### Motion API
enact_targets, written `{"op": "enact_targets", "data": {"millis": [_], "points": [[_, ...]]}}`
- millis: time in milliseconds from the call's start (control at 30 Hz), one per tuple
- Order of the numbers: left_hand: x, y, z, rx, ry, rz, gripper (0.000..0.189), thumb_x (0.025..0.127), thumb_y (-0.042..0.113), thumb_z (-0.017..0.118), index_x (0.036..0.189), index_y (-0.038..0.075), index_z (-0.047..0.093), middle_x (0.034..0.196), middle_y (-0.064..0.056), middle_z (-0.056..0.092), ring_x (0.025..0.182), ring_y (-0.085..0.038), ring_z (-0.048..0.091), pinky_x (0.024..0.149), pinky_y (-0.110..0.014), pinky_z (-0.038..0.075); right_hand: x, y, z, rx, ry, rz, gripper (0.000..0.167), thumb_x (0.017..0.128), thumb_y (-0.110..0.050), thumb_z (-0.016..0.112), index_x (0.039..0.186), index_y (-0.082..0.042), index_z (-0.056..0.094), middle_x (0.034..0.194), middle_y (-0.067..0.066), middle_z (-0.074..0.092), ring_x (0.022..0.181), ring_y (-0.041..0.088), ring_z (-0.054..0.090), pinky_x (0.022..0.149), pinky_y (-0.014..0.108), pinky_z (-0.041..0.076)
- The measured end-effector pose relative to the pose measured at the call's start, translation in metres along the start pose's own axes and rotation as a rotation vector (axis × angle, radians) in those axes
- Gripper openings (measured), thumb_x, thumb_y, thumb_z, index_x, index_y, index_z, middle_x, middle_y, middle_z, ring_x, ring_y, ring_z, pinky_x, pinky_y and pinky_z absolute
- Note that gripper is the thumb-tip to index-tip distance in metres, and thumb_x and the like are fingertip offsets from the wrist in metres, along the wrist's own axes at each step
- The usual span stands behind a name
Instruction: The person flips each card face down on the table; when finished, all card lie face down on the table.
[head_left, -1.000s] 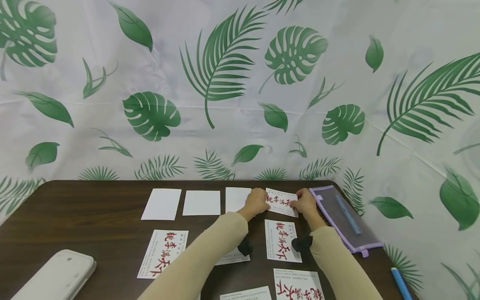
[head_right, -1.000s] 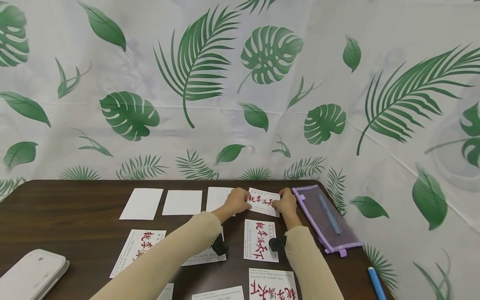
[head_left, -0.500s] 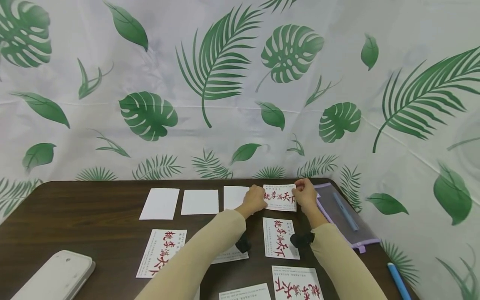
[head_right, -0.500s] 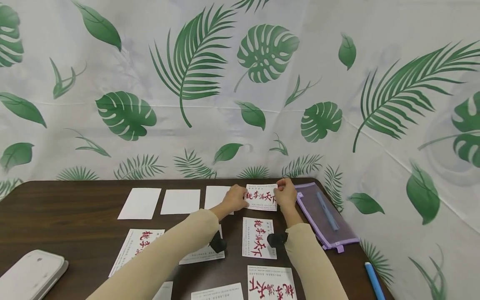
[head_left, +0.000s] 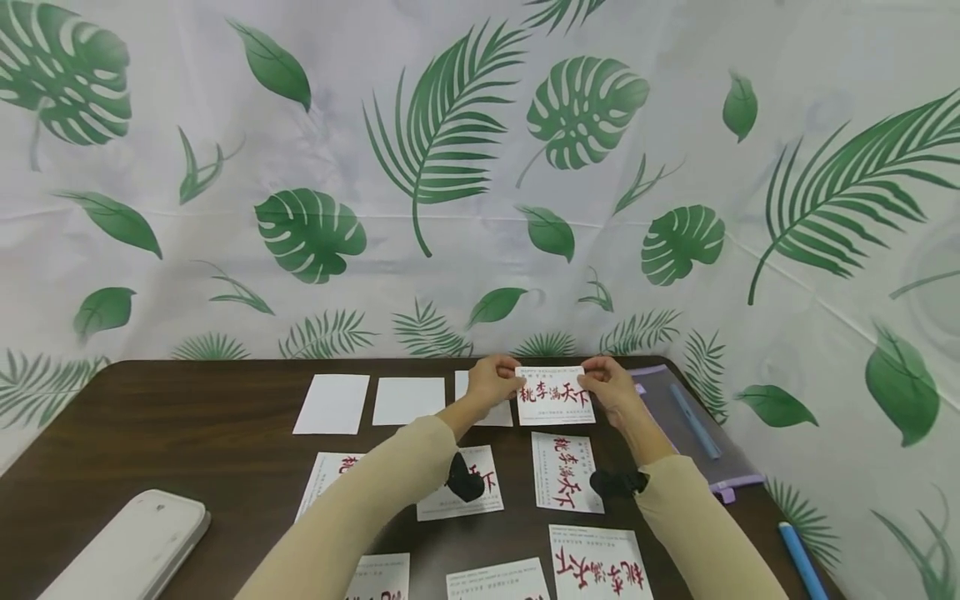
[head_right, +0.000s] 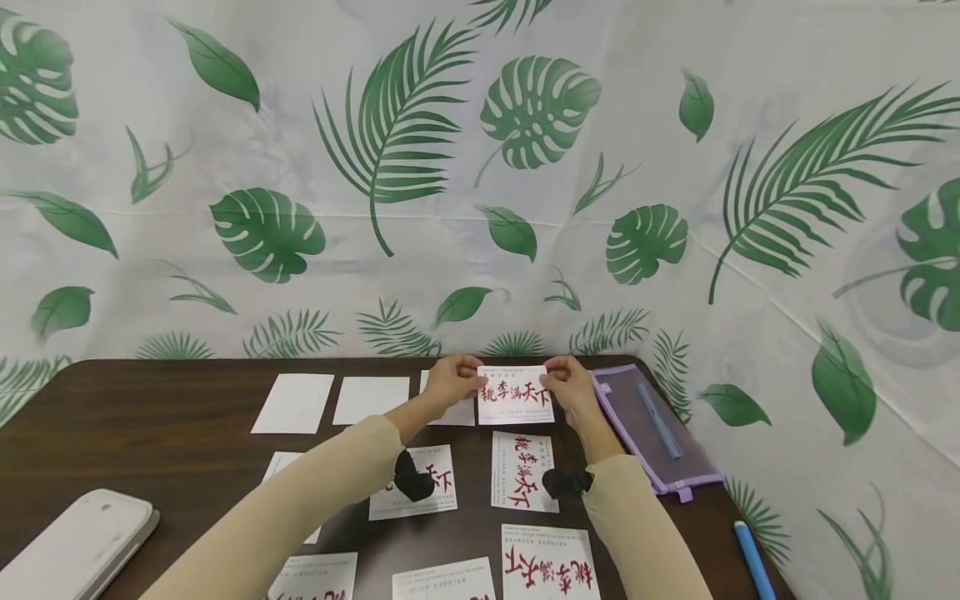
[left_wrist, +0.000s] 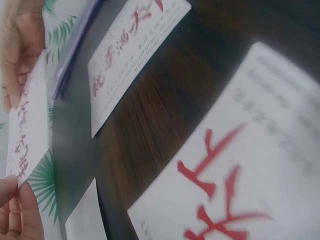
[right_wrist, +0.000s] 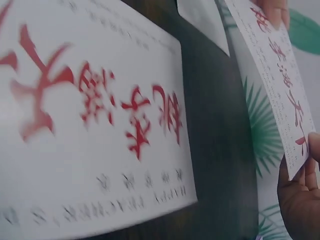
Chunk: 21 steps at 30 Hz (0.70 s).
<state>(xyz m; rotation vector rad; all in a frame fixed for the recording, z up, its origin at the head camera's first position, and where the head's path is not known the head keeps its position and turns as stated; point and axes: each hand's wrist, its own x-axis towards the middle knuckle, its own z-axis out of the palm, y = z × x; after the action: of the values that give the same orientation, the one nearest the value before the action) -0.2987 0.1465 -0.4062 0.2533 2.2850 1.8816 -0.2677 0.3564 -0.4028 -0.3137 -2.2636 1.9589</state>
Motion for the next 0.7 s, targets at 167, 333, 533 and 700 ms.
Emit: {"op": "enact_targets", "data": {"millis": [167,333,533,700], "points": [[-0.005,0.006,-0.01,-0.1,0.004,-0.048,0.021,0.083,-0.003,0.065,0.104,-0.005,0.06,0.079,-0.003,0.056,0.058,-0.009,0.056,0.059,-0.025,0.055,-0.008,-0.001,0.011,-0.016,0.042,-0.012,0.027,0.088,0.003,0.058,0.113,0.008,0.048,0.074,-0.007,0.054,0.064,0.001,0.052,0.056,0.016,0.045],[-0.008,0.012,-0.018,-0.096,0.07,-0.038,0.017,0.082,-0.006,0.06,0.098,-0.005,0.058,0.078,-0.005,0.053,0.057,-0.011,0.056,0.059,-0.025,0.056,-0.025,-0.002,0.035,-0.248,0.204,-0.243,0.02,0.083,-0.001,0.067,0.101,0.006,0.061,0.076,0.005,0.06,0.066,0.003,0.052,0.058,0.014,0.043],[-0.008,0.022,-0.017,-0.122,0.148,0.025,0.019,0.079,-0.006,0.057,0.098,-0.008,0.055,0.078,-0.005,0.049,0.055,-0.01,0.056,0.055,-0.022,0.054,-0.046,-0.011,0.07,-0.567,0.116,-0.604,0.025,0.073,-0.013,0.08,0.092,-0.002,0.067,0.076,0.01,0.06,0.07,0.019,0.058,0.062,0.026,0.049],[-0.01,0.036,-0.011,-0.152,0.186,0.07,0.019,0.079,-0.004,0.059,0.097,-0.007,0.055,0.078,-0.004,0.05,0.052,-0.009,0.055,0.055,-0.025,0.055,-0.051,-0.016,0.077,-0.726,0.149,-0.796,0.021,0.072,-0.005,0.079,0.09,-0.004,0.067,0.077,0.007,0.059,0.07,0.02,0.058,0.062,0.032,0.049]]}}
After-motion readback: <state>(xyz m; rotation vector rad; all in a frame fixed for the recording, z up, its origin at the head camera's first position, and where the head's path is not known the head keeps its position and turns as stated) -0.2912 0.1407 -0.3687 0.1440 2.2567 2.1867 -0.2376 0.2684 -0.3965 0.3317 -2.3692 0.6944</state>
